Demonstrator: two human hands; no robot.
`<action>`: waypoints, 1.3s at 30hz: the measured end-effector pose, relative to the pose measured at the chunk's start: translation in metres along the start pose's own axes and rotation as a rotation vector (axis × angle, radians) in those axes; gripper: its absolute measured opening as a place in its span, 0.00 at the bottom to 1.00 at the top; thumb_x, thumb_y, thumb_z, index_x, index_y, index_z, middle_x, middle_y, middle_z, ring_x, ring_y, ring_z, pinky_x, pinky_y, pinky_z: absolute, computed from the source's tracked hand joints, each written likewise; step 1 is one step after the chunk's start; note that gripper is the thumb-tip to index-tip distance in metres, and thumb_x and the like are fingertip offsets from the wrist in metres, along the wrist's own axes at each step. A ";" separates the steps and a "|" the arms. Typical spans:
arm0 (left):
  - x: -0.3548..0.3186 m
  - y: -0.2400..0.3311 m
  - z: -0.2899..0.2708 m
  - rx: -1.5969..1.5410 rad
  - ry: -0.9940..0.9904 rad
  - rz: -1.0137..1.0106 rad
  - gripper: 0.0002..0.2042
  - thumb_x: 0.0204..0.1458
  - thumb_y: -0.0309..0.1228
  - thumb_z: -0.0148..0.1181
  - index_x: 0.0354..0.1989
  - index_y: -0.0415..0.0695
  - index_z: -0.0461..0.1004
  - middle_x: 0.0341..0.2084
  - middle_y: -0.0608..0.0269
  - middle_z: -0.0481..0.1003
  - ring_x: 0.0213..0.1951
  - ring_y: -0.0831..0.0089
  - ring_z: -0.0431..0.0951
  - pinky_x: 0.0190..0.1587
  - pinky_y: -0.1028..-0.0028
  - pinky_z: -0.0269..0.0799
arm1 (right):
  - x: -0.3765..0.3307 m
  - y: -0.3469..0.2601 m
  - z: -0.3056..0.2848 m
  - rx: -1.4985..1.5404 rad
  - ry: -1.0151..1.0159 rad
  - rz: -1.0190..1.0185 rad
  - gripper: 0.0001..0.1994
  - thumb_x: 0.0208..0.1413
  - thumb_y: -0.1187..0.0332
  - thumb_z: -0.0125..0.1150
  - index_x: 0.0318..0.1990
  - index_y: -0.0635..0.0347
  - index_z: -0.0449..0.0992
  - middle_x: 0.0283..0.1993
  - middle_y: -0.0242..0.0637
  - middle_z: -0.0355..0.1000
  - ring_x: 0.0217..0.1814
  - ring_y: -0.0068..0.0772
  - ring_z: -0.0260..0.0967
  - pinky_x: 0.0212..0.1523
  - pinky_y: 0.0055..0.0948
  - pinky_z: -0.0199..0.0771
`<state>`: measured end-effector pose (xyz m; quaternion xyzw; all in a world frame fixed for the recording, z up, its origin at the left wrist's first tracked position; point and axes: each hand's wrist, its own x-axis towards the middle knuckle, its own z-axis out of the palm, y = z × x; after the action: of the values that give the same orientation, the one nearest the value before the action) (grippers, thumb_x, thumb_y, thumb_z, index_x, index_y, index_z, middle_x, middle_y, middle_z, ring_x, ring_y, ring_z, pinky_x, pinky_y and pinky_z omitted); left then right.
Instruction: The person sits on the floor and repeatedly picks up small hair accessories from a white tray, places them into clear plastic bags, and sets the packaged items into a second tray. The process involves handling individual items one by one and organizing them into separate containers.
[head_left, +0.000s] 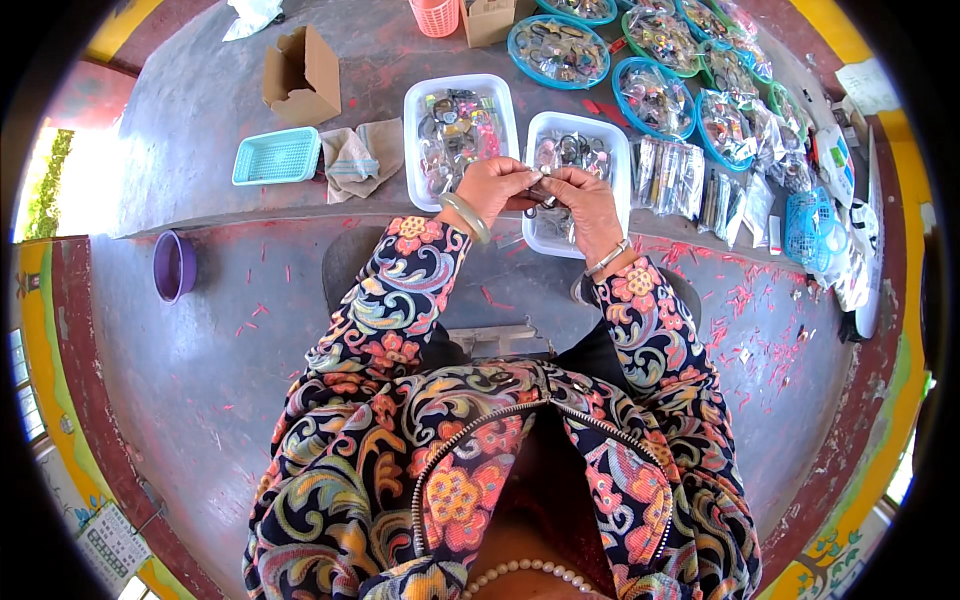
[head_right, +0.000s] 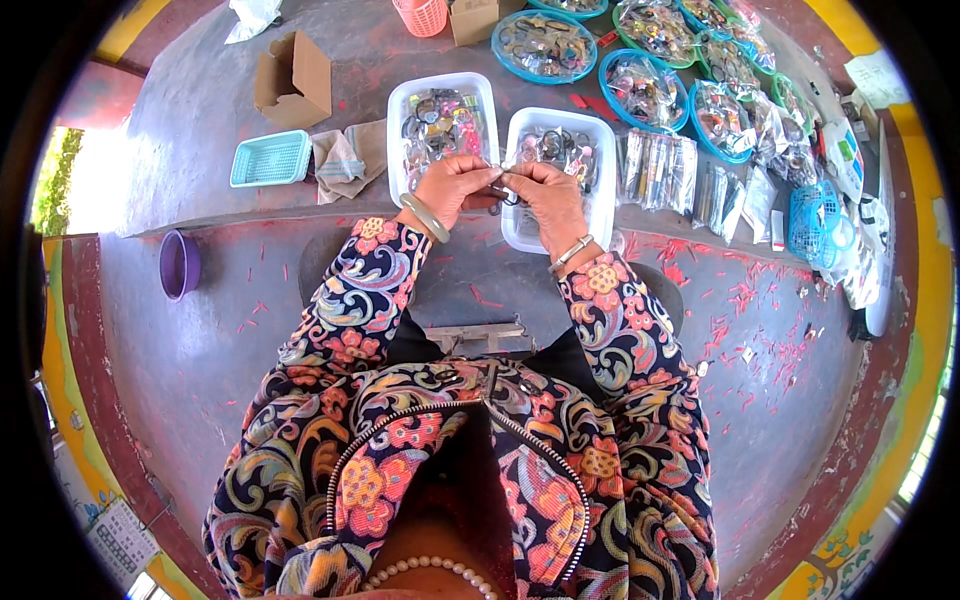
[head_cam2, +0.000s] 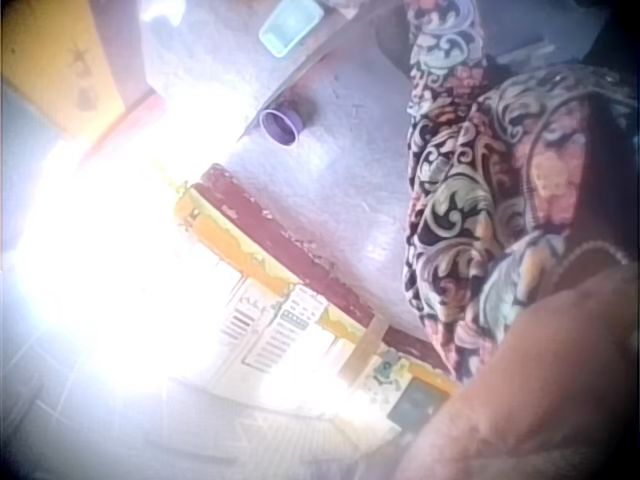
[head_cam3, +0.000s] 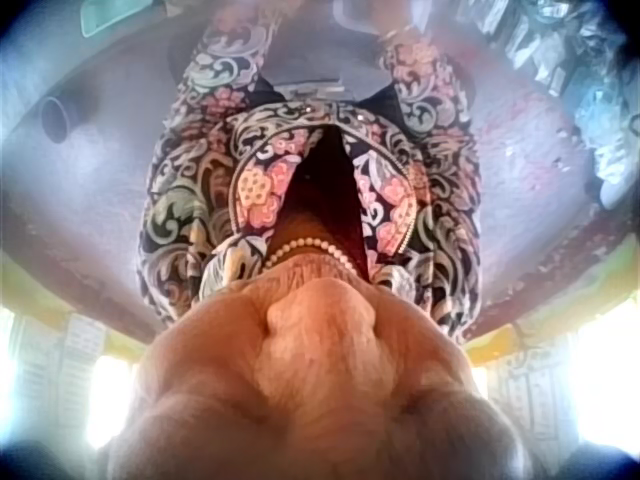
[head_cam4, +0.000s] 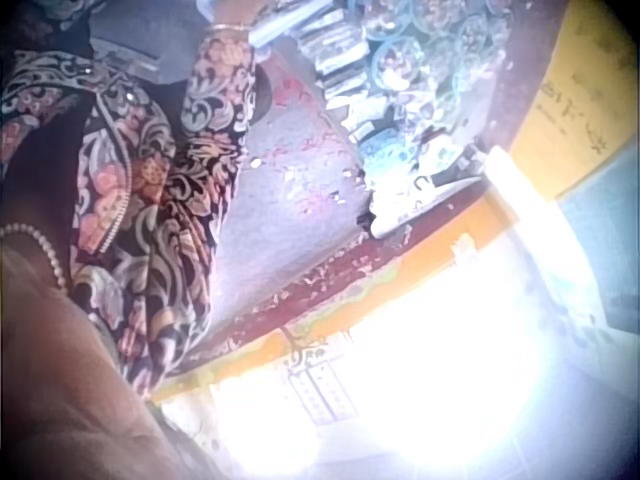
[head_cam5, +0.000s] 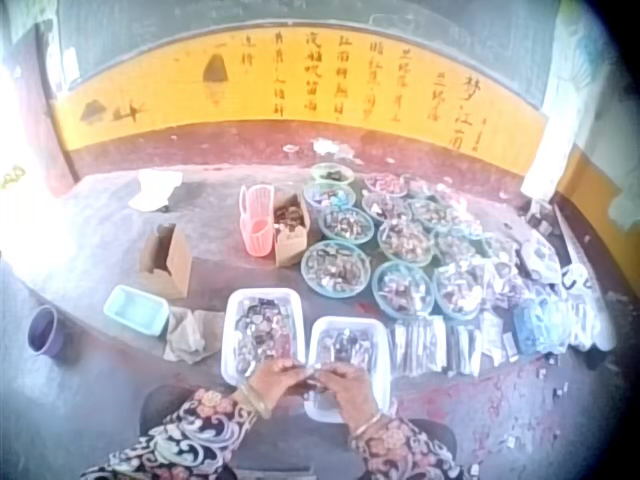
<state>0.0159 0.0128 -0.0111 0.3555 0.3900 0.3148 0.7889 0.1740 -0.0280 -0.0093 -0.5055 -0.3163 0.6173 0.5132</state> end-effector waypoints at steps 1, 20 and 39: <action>0.000 0.000 0.000 0.023 0.005 0.002 0.06 0.49 0.28 0.54 0.31 0.36 0.70 0.27 0.60 0.74 0.30 0.73 0.76 0.31 0.77 0.74 | -0.001 -0.001 0.001 0.027 0.019 0.023 0.04 0.45 0.71 0.60 0.28 0.61 0.75 0.25 0.25 0.69 0.25 0.14 0.61 0.27 0.15 0.58; -0.002 0.001 0.001 0.052 -0.014 0.011 0.05 0.47 0.24 0.56 0.29 0.35 0.70 0.28 0.59 0.73 0.32 0.71 0.76 0.34 0.79 0.73 | -0.001 0.001 -0.002 0.136 0.064 0.076 0.08 0.46 0.66 0.61 0.33 0.60 0.76 0.28 0.27 0.72 0.28 0.15 0.64 0.29 0.16 0.62; -0.009 0.009 0.011 0.202 0.032 0.063 0.05 0.44 0.24 0.52 0.31 0.41 0.67 0.25 0.66 0.72 0.29 0.75 0.77 0.26 0.80 0.72 | 0.002 0.001 -0.003 0.067 -0.046 0.070 0.08 0.48 0.71 0.58 0.35 0.63 0.73 0.29 0.28 0.71 0.29 0.15 0.63 0.31 0.15 0.60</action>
<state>0.0193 0.0070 0.0043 0.4405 0.4208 0.3040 0.7324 0.1769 -0.0270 -0.0117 -0.4845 -0.2895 0.6565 0.5004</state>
